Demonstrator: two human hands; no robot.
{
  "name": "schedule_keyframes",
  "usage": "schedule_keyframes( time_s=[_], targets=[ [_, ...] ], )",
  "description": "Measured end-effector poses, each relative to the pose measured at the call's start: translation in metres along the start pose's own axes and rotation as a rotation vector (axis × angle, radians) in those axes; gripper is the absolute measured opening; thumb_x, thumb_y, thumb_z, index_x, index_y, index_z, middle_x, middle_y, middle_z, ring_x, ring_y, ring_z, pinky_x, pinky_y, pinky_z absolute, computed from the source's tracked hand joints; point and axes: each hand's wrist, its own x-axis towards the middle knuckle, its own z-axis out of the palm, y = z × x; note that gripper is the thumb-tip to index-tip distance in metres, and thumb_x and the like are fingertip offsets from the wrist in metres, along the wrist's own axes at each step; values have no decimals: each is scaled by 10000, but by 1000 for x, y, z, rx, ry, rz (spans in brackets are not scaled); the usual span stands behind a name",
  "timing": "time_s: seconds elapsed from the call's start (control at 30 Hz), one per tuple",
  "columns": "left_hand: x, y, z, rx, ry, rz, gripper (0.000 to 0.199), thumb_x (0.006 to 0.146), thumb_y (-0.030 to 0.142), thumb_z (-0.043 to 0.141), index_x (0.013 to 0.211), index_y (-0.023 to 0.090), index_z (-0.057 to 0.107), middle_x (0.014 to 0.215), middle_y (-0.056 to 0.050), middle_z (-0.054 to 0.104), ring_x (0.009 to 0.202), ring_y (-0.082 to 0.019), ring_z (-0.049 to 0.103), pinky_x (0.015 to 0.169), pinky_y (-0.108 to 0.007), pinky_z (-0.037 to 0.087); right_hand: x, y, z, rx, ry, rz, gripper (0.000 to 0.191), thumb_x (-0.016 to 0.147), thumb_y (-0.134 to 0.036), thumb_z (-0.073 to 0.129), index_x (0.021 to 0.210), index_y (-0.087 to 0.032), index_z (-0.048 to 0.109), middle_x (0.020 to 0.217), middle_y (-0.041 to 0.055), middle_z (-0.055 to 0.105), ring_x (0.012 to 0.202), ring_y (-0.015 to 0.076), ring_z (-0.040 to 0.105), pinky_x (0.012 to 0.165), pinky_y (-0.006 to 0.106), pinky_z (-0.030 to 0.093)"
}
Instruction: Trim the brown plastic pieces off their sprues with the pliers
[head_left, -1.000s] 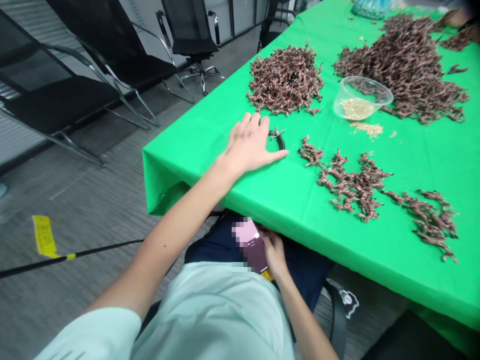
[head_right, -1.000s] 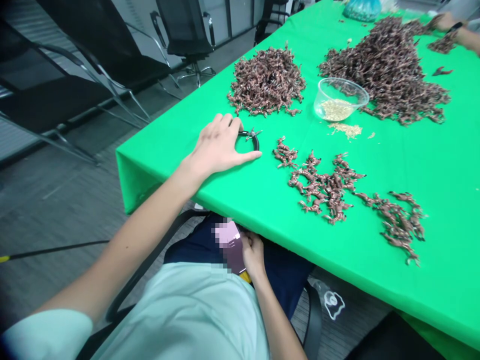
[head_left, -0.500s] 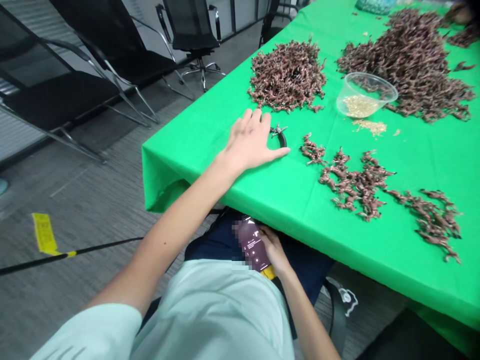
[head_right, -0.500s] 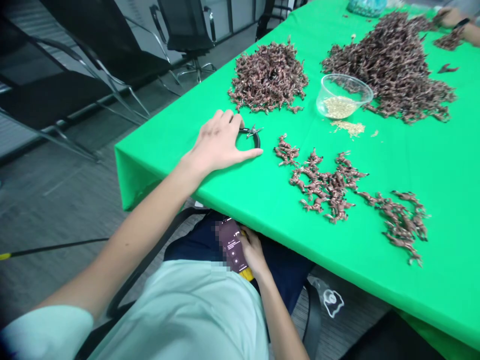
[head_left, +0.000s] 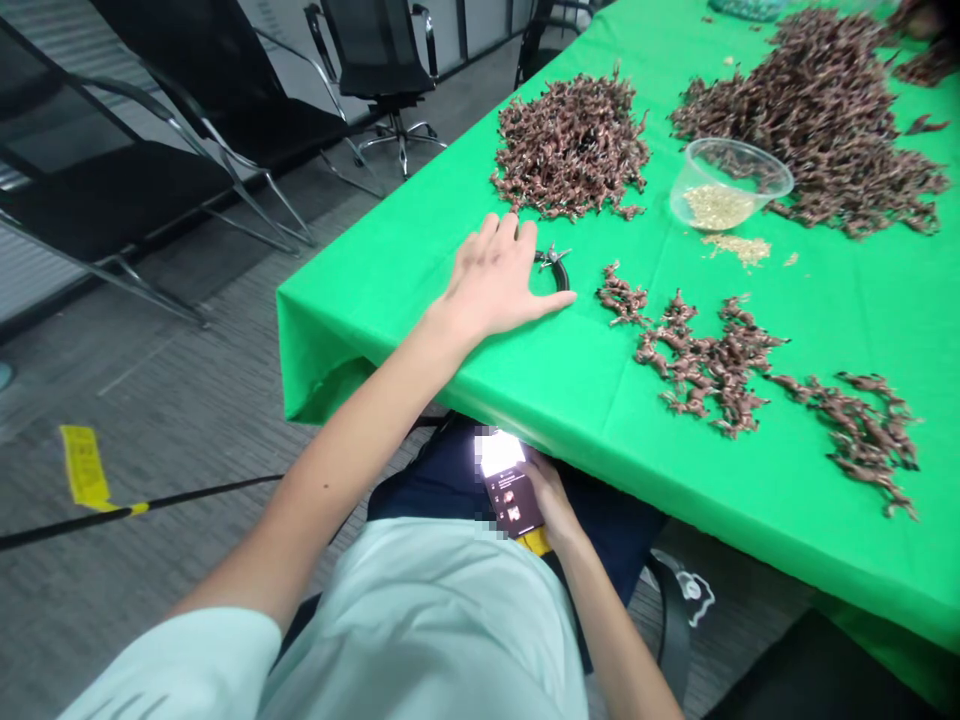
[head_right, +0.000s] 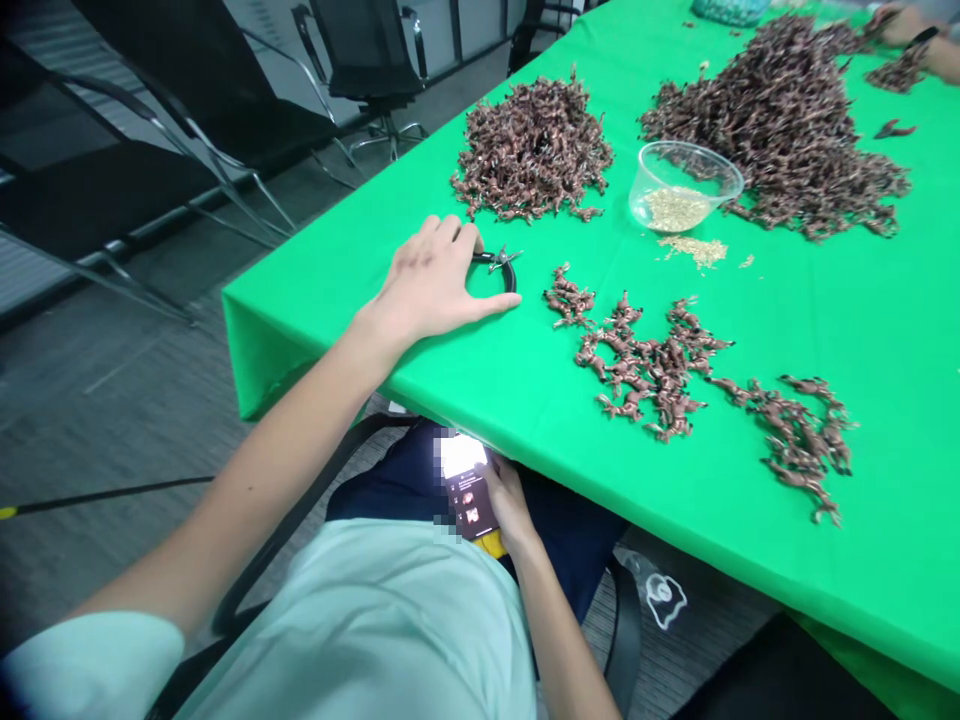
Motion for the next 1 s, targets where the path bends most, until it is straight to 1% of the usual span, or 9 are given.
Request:
schedule_keyframes(
  time_s=[0.07, 0.13, 0.27, 0.37, 0.57, 0.67, 0.77, 0.87, 1.0],
  targets=[
    [0, 1, -1, -2, -2, -4, 828, 755, 687, 588, 1370, 167, 393, 1315, -188, 461, 1340, -428, 280, 1109, -523, 240, 2, 1, -1, 16, 108, 7, 513, 760, -422, 694, 1215, -202, 608, 1224, 85, 625, 1082, 287, 617, 851, 349, 536],
    [0, 1, -1, -4, -8, -9, 836, 755, 687, 589, 1370, 156, 396, 1319, -193, 461, 1342, -428, 277, 1112, -519, 236, 3, 3, -2, 37, 169, -9, 528, 760, -441, 682, 1216, -194, 584, 1208, 91, 629, 1069, 289, 623, 824, 348, 547],
    [0, 2, -3, -14, -24, -20, 856, 758, 691, 582, 1376, 130, 396, 1340, -213, 447, 1341, -436, 270, 1115, -527, 220, 3, 2, 1, 130, 144, -41, 529, 773, -435, 659, 1226, -197, 528, 1174, 90, 638, 1019, 283, 646, 798, 352, 555],
    [0, 2, -2, -23, -27, -24, 857, 763, 685, 579, 1386, 127, 388, 1344, -213, 447, 1345, -439, 262, 1114, -541, 211, 1, 1, 2, 170, 134, -42, 521, 757, -416, 666, 1212, -205, 528, 1149, 71, 646, 1028, 278, 640, 816, 347, 547],
    [0, 2, -2, -23, -23, -23, 853, 755, 684, 587, 1385, 142, 393, 1328, -201, 463, 1345, -439, 266, 1118, -544, 210, -2, 0, 4, 100, 111, -81, 463, 787, -418, 629, 1194, -209, 556, 1173, 47, 639, 1079, 261, 613, 871, 319, 513],
    [0, 2, -3, -21, -23, -24, 850, 748, 692, 591, 1384, 162, 397, 1317, -190, 474, 1345, -430, 274, 1123, -536, 213, -3, -1, 4, 106, 107, -73, 474, 791, -419, 622, 1211, -213, 548, 1164, 45, 642, 1071, 259, 616, 857, 316, 518],
    [0, 2, -3, -17, -17, -19, 856, 747, 700, 587, 1382, 159, 397, 1326, -193, 460, 1338, -433, 284, 1124, -541, 213, -4, -2, 4, 115, 112, -59, 465, 786, -422, 630, 1190, -206, 552, 1146, 50, 645, 1060, 259, 620, 839, 310, 525],
    [0, 1, -2, -9, -17, -14, 862, 751, 706, 579, 1385, 155, 387, 1330, -192, 448, 1338, -434, 282, 1121, -542, 221, -3, -1, 3, 88, 128, -55, 460, 784, -430, 624, 1174, -197, 553, 1132, 59, 649, 1036, 266, 629, 821, 315, 532],
    [1, 1, -1, -7, -13, -7, 850, 758, 696, 577, 1389, 162, 377, 1315, -186, 458, 1345, -434, 270, 1122, -543, 217, -3, -2, 3, 58, 129, -53, 443, 787, -426, 610, 1167, -206, 548, 1125, 47, 656, 1035, 263, 631, 812, 312, 533]
  ],
)
